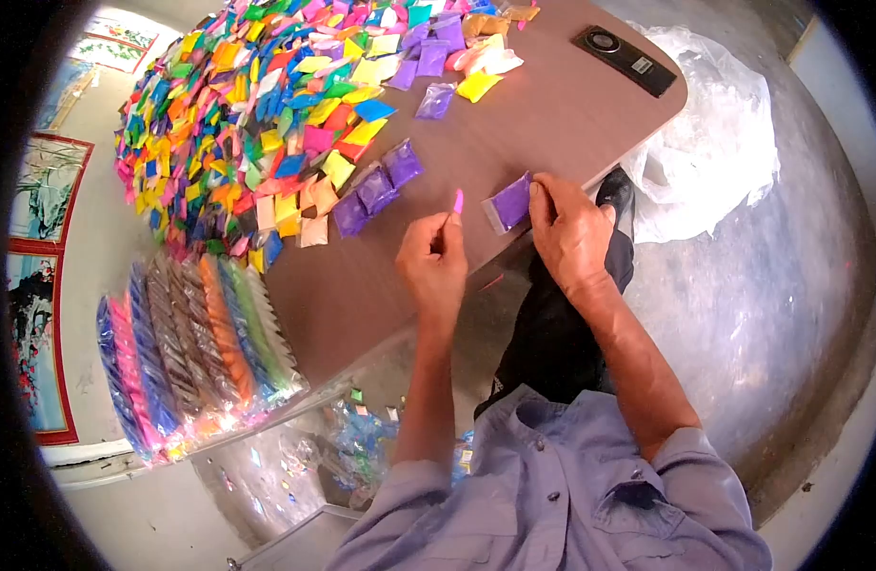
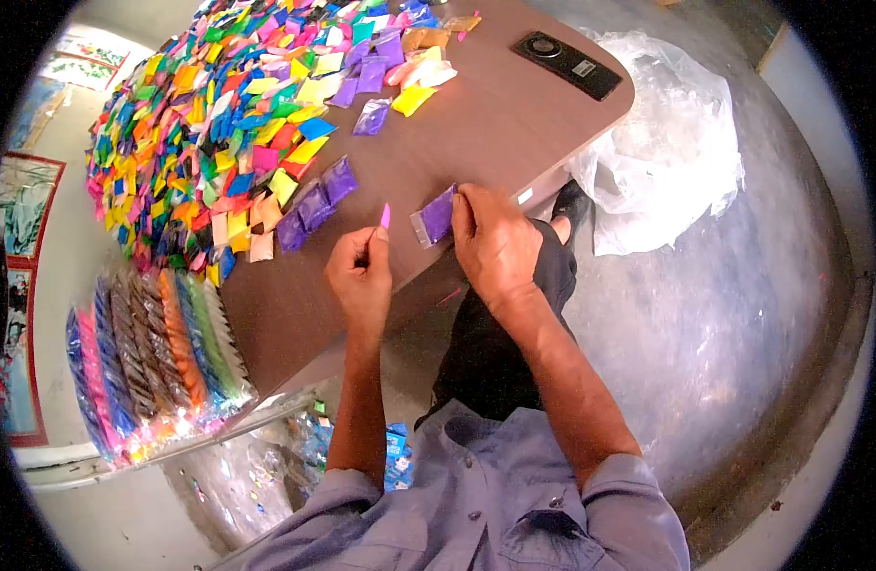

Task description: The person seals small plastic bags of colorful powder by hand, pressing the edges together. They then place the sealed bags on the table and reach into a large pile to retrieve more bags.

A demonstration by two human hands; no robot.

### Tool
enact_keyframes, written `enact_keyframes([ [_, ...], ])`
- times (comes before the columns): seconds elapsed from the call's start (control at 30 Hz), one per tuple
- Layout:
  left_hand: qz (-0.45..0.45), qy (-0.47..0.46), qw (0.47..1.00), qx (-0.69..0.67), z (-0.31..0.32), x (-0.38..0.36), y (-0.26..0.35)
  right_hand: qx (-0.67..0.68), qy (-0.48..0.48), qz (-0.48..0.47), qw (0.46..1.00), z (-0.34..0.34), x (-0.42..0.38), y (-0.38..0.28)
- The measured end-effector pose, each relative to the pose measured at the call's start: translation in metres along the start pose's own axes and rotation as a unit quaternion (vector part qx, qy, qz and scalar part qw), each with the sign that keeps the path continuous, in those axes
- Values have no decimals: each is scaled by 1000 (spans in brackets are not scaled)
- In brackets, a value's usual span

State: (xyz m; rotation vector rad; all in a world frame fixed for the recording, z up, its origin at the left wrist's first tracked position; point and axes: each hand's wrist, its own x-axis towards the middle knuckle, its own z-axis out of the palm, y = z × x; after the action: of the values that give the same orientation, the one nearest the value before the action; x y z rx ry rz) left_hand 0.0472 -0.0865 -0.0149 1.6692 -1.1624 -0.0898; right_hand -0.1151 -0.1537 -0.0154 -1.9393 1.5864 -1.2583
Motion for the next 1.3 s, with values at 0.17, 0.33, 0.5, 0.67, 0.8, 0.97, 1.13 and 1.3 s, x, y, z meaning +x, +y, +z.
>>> enact_keyframes([
  [0.17, 29, -43, 999, 6, 15, -14, 32, 12, -13, -42, 999, -5, -6, 5],
  [0.33, 85, -72, 993, 37, 22, -11, 18, 32, -50, -35, 998, -11, -7, 7],
  [0.5, 34, -105, 993, 39, 5, 9, 7, 5, -74, -43, 996, -14, -6, 9],
  [0.67, 40, -109, 992, 58, 15, 8, 49, 21, -90, -28, 995, -14, -8, 8],
  [0.8, 95, -131, 984, 71, 32, 9, 34, 40, -90, -37, 994, -12, -7, 10],
  [0.97, 51, -149, 983, 99, 15, 26, 14, 52, -88, -46, 994, -12, -6, 11],
  [1.13, 43, -129, 987, 85, 14, 22, 43, 69, -92, -44, 992, -11, -6, 10],
  [1.3, 105, -148, 976, 121, 28, 11, 47, 78, -99, -22, 992, -10, -7, 9],
])
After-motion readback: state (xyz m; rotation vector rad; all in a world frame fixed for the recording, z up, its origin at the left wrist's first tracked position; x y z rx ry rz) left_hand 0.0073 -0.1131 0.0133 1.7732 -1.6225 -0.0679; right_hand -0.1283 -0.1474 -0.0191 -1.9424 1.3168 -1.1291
